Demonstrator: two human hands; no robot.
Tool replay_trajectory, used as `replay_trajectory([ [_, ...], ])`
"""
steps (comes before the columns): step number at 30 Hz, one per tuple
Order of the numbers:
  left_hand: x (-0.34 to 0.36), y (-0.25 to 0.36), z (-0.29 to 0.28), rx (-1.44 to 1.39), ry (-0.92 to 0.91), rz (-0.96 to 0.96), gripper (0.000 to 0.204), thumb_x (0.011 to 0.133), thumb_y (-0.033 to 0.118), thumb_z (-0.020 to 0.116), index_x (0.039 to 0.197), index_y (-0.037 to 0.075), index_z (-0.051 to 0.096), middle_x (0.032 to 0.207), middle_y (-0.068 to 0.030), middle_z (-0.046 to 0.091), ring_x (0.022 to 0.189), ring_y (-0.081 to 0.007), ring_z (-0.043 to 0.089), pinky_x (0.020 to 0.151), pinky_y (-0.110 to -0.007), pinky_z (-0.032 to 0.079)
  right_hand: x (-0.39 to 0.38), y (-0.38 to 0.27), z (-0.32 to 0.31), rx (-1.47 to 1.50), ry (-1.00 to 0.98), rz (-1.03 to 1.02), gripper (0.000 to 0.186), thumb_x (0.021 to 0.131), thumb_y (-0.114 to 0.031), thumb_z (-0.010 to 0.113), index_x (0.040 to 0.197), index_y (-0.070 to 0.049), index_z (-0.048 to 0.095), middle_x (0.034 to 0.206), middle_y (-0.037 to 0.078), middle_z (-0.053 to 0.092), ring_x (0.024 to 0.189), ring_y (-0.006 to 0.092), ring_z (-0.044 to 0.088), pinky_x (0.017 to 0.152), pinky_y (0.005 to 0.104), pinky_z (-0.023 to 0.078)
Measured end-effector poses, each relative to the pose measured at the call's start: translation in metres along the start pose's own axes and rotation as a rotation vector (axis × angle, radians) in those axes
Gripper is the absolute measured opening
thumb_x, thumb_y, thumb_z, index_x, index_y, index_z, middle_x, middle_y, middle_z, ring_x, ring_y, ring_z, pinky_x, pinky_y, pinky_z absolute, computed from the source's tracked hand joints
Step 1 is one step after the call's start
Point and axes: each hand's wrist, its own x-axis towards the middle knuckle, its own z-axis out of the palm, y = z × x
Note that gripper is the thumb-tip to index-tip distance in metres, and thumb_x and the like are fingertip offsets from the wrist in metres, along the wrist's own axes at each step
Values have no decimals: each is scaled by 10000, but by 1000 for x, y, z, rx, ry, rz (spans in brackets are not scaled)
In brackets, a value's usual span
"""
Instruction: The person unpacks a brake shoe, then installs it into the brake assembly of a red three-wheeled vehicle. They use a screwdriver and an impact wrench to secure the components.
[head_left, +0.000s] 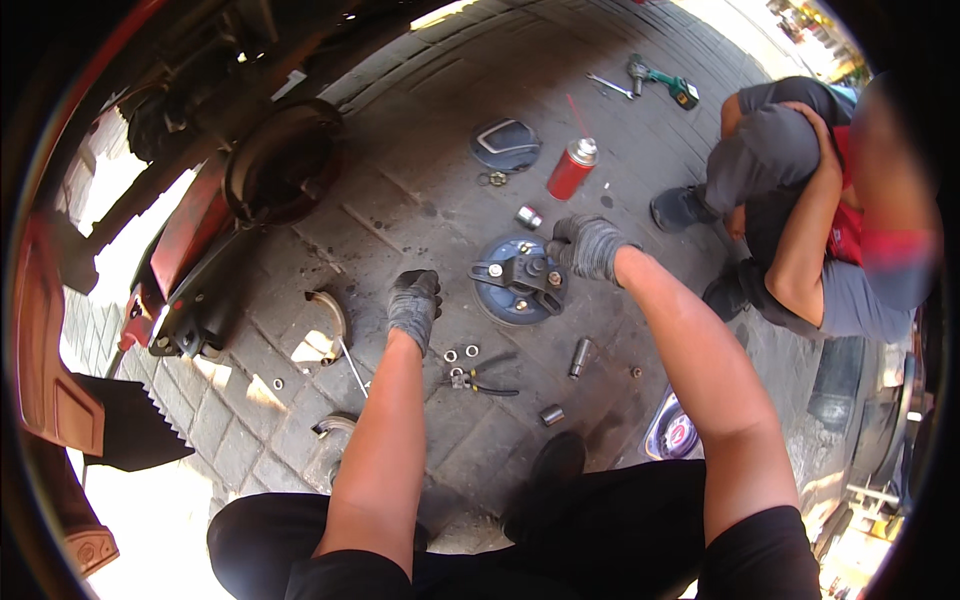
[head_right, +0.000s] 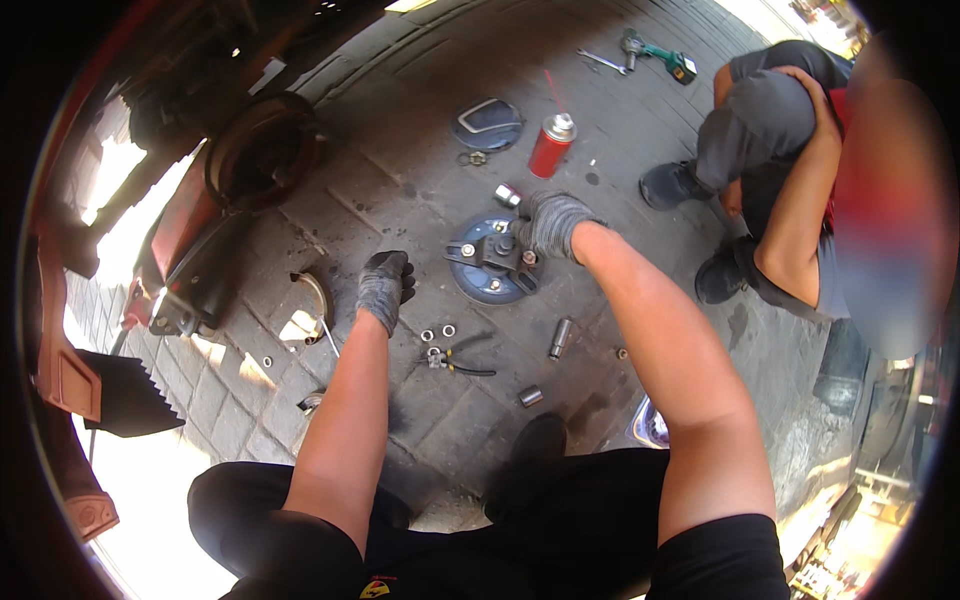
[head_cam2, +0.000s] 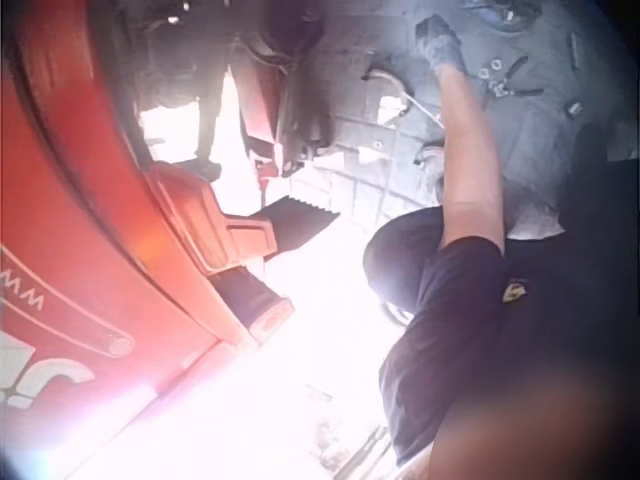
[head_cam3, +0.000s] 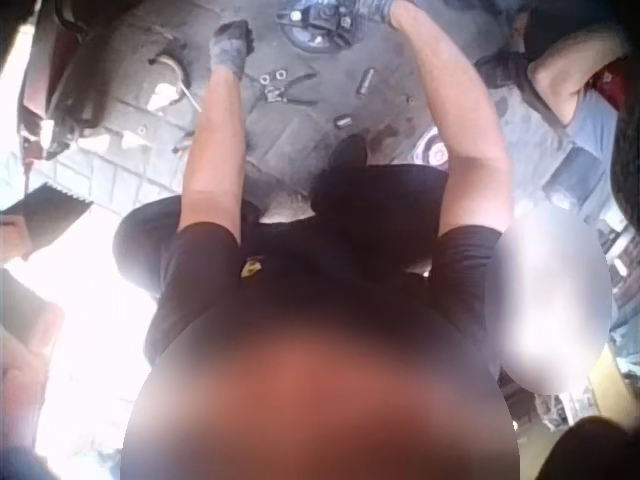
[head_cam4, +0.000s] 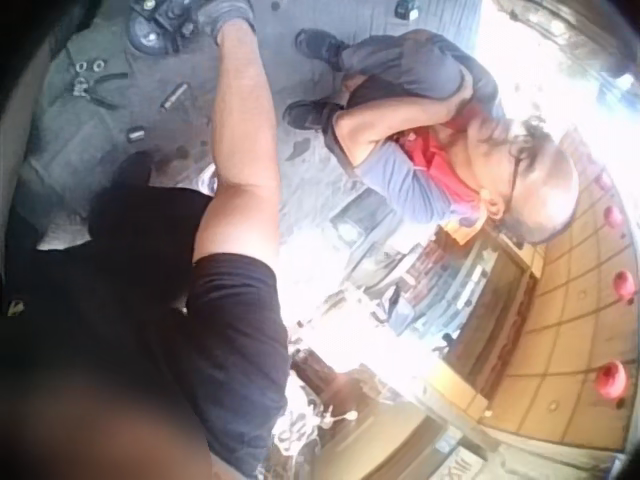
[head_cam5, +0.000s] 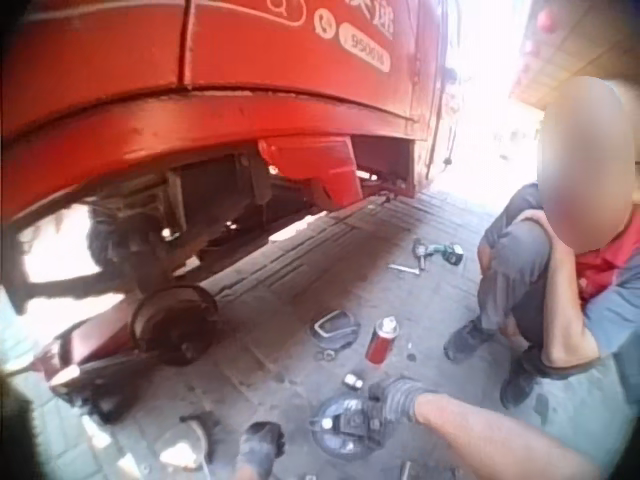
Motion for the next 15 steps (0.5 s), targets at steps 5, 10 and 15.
replay_trajectory([
  [5,-5,-17,13,471,-2,275,248,851,236,608,986,41,682,804,-165,686,744,-265,649,722,-381,515,1,34,37,-128,-66,60,328,798,-281,627,993,-27,693,967,223,675,924,361,666,787,411,532],
  [10,-19,0,42,902,-62,569,301,851,262,576,1103,128,668,990,-206,656,933,-371,637,825,-448,508,7,31,72,-200,-39,87,336,819,-317,618,1026,-56,663,1003,218,667,930,364,660,817,429,534],
  [15,-19,25,73,1191,-164,541,310,853,260,589,1146,184,657,1103,-187,606,1013,-361,611,882,-450,498,7,28,75,-202,-14,33,349,845,-276,585,1088,-26,607,1009,214,664,937,363,653,831,443,526],
])
